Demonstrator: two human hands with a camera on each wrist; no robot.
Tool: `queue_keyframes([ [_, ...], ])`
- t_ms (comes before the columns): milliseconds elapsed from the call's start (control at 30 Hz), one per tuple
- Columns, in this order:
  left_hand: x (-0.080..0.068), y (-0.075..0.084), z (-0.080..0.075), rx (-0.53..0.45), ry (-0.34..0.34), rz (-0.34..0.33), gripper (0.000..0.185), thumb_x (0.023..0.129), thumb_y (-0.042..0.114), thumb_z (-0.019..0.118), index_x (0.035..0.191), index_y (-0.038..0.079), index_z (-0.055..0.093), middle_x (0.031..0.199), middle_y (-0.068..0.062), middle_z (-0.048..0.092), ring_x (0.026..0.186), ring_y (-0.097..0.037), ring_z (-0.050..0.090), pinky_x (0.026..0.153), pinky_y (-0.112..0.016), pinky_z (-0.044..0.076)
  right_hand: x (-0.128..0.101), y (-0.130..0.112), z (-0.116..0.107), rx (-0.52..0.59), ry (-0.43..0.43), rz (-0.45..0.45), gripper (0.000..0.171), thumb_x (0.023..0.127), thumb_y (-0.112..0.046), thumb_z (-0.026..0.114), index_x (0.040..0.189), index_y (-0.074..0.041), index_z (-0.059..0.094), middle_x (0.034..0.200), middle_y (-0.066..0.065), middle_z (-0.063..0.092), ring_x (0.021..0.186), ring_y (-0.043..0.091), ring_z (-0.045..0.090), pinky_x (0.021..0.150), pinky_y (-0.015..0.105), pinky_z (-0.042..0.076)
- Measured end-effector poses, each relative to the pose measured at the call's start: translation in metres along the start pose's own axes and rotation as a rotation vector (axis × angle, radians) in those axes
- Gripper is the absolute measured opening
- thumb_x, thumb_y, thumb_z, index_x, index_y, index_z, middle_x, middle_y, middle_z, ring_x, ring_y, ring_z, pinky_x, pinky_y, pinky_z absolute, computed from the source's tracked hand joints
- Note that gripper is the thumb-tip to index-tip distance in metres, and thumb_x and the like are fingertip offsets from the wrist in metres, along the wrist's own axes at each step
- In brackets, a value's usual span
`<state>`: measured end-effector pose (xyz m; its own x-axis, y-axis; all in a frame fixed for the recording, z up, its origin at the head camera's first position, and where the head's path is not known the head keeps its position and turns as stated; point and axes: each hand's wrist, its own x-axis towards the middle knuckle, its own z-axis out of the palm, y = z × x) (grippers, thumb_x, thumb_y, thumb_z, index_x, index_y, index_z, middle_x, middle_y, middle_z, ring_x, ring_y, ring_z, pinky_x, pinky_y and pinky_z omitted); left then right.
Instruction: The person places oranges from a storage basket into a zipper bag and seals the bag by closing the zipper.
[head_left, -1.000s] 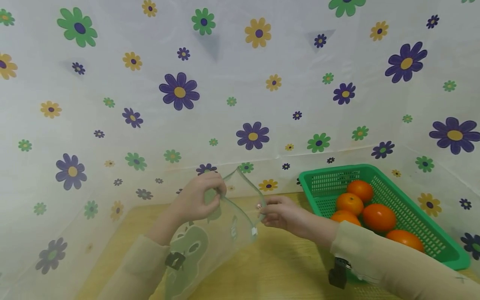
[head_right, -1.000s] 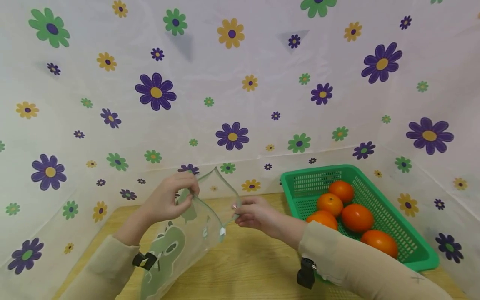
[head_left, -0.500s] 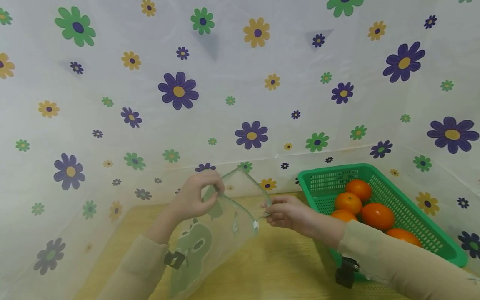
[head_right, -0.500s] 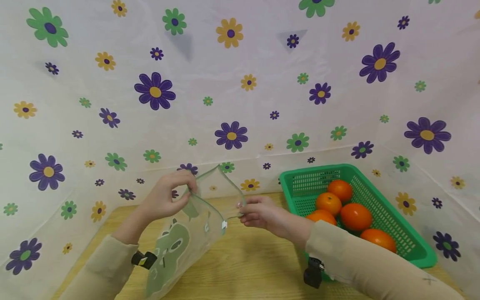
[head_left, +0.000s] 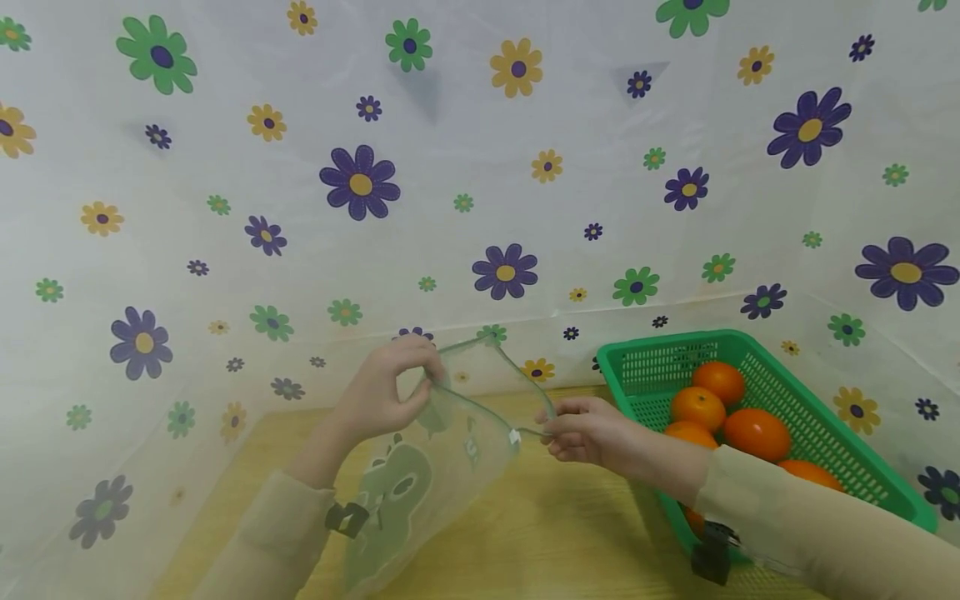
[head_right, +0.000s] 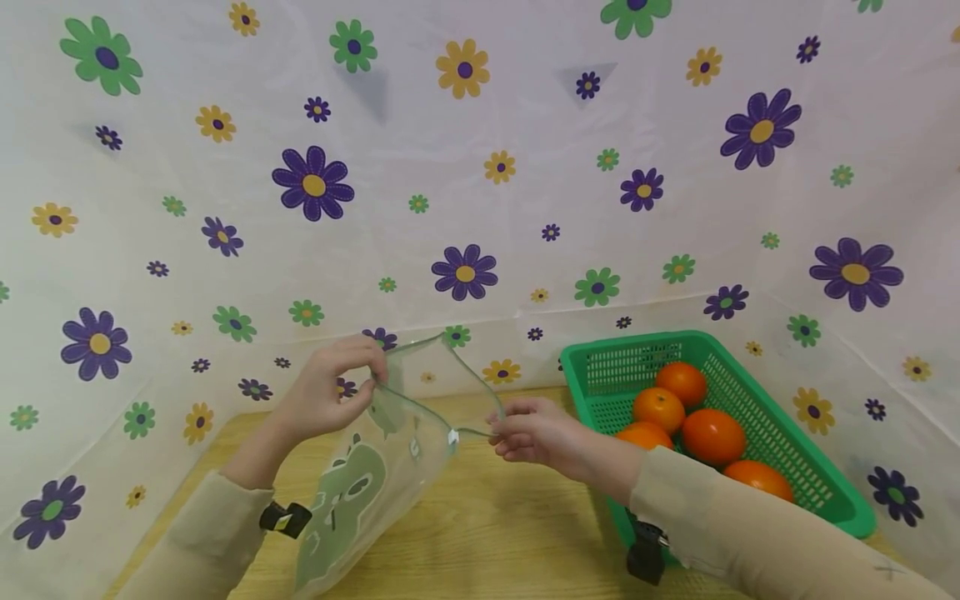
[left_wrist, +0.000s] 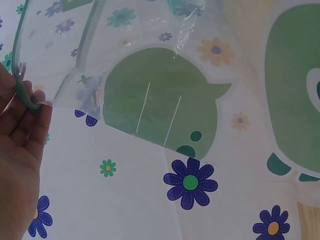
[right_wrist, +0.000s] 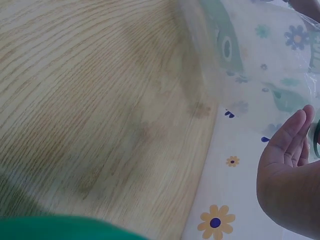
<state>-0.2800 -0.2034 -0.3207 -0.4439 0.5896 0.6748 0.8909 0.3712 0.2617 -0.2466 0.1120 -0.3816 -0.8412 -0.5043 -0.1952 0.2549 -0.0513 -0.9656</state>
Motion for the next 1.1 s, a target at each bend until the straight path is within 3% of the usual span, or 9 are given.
queue_keyframes([
  [300, -0.001, -0.001, -0.001, 0.025, 0.012, 0.013, 0.020, 0.079, -0.007, 0.061, 0.084, 0.011, 0.067, 0.084, 0.000, 0.067, 0.085, -0.020, 0.060, 0.081, -0.033, 0.052, -0.007, 0.000, -0.005, 0.014, -0.014, 0.023, 0.010, 0.101, -0.007, 0.059, 0.107, -0.009, 0.067, 0.087, -0.003, 0.074, 0.072, 0.004, 0.068, 0.075, 0.018, 0.061],
  [533, 0.001, -0.001, 0.002, 0.035, -0.003, 0.024, 0.018, 0.078, -0.006, 0.060, 0.083, 0.010, 0.066, 0.084, -0.001, 0.066, 0.084, -0.020, 0.060, 0.080, -0.032, 0.052, -0.009, 0.000, -0.005, -0.002, -0.047, 0.027, 0.013, 0.101, -0.009, 0.059, 0.113, -0.005, 0.063, 0.089, -0.003, 0.073, 0.075, 0.004, 0.069, 0.077, 0.018, 0.061],
  [767, 0.003, 0.002, 0.004, 0.019, -0.006, 0.037, 0.019, 0.076, -0.007, 0.059, 0.081, 0.010, 0.065, 0.082, 0.000, 0.064, 0.082, -0.020, 0.059, 0.077, -0.033, 0.052, -0.008, 0.000, -0.003, -0.005, -0.053, 0.028, 0.010, 0.101, -0.009, 0.060, 0.110, -0.008, 0.064, 0.088, -0.004, 0.073, 0.075, 0.004, 0.069, 0.077, 0.018, 0.061],
  [1100, 0.002, 0.003, 0.010, -0.034, -0.030, 0.033, 0.023, 0.076, -0.010, 0.059, 0.083, 0.010, 0.066, 0.086, 0.000, 0.068, 0.087, -0.016, 0.062, 0.082, -0.036, 0.056, -0.008, -0.001, -0.004, -0.001, -0.057, 0.028, 0.011, 0.102, -0.009, 0.060, 0.111, -0.006, 0.064, 0.088, -0.004, 0.074, 0.075, 0.004, 0.070, 0.078, 0.019, 0.062],
])
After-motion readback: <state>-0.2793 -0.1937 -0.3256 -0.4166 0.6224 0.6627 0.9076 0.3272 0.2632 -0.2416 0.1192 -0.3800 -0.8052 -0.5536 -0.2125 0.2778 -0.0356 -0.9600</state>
